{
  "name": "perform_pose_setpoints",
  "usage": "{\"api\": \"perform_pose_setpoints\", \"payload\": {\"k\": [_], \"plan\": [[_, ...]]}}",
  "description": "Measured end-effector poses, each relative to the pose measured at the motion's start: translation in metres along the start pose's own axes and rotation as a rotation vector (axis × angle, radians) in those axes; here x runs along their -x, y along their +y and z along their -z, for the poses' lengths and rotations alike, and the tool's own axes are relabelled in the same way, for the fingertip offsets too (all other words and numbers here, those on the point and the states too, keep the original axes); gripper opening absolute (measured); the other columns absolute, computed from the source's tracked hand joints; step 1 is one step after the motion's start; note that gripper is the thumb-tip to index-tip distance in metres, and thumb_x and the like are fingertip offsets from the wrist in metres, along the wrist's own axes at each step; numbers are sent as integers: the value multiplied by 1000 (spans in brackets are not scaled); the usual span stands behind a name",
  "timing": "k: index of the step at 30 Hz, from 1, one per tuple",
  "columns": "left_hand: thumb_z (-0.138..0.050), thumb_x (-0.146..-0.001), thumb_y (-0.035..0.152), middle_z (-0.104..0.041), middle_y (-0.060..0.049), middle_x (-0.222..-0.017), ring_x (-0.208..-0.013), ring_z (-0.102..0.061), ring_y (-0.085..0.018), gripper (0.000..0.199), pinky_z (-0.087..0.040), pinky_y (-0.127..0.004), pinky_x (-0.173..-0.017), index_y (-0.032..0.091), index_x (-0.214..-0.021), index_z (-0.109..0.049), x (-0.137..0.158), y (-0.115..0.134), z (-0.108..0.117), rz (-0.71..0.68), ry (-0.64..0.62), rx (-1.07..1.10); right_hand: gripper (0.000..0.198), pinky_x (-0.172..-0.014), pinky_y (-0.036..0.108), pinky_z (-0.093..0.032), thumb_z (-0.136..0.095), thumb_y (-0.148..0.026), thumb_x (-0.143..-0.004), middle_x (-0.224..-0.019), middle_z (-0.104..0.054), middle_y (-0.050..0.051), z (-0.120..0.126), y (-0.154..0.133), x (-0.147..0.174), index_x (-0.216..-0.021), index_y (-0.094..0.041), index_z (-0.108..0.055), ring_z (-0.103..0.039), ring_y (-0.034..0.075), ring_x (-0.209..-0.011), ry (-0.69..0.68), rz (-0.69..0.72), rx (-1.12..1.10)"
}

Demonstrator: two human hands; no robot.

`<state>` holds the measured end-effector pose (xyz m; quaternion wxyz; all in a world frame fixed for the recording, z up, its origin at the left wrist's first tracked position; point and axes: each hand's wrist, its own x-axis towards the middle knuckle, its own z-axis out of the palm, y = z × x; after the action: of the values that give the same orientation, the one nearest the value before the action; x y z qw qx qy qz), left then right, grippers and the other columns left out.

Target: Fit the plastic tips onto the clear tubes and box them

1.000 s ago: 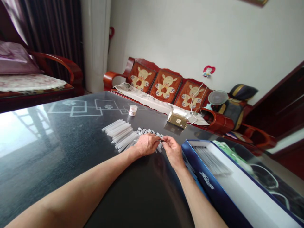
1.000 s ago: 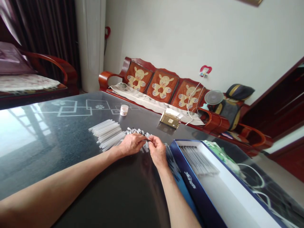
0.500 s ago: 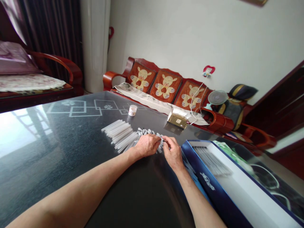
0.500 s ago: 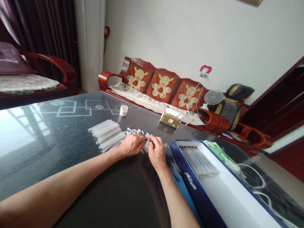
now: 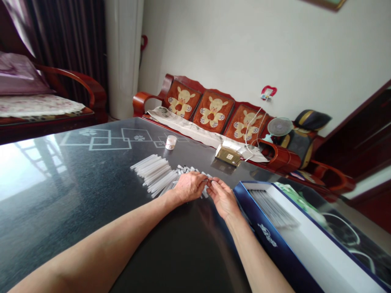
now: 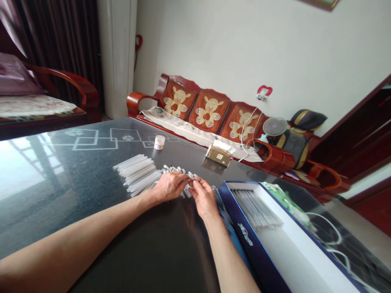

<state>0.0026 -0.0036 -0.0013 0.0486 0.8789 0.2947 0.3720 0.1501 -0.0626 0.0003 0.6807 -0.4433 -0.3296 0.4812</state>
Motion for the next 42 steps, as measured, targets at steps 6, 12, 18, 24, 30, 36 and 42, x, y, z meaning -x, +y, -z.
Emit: {"api": "perform_pose_setpoints", "payload": {"k": [6,12,18,24,30,36,42], "plan": [[-43,-92,25,-67,-6,-85,-82,-65,-19,24,-50,-29,-74,19,-98,-65,0,3,1,2,-33,12,31,-65,29,-53,-84,-31,-57,-74,-67,-1,1,4,-1,-81,-22,-66,-62,14,-70,-6,35,77],[-43,-91,24,-66,-6,-83,-81,-64,-19,25,-48,-28,-69,19,-99,-67,1,3,2,1,-73,-22,30,-66,31,-53,-83,-32,-58,-79,-69,0,0,5,0,-81,-21,-67,-62,15,-71,-28,74,154],[-36,-97,36,-64,-6,-81,-80,-61,-20,34,-45,-27,-63,26,-106,-67,-1,7,12,60,-161,-103,33,-64,27,-53,-85,-33,-53,-76,-69,-1,-2,8,0,-79,-20,-68,-63,13,-68,79,96,175],[-35,-96,29,-62,-6,-83,-81,-59,-19,32,-44,-27,-66,25,-109,-64,0,11,9,83,-163,-89,35,-66,31,-56,-84,-37,-55,-75,-70,0,-2,10,-1,-82,-19,-69,-63,13,-63,139,144,208],[-36,-96,28,-62,-6,-85,-83,-58,-19,30,-46,-28,-71,23,-107,-63,0,8,9,60,-127,-82,35,-71,33,-57,-82,-36,-57,-80,-72,1,0,5,-2,-87,-19,-72,-65,15,-67,90,154,264],[-38,-94,26,-61,-6,-83,-81,-57,-20,28,-46,-31,-74,22,-107,-63,-2,4,11,-30,-132,-143,34,-75,34,-57,-79,-39,-63,-77,-72,1,10,1,-6,-89,-19,-72,-67,16,-69,21,189,415],[-39,-93,25,-62,-6,-83,-78,-57,-19,28,-47,-31,-77,21,-104,-64,-4,1,13,-96,-129,-163,34,-72,32,-56,-74,-45,-69,-75,-72,1,19,-2,-10,-91,-19,-71,-68,17,-69,-50,205,528]]}}
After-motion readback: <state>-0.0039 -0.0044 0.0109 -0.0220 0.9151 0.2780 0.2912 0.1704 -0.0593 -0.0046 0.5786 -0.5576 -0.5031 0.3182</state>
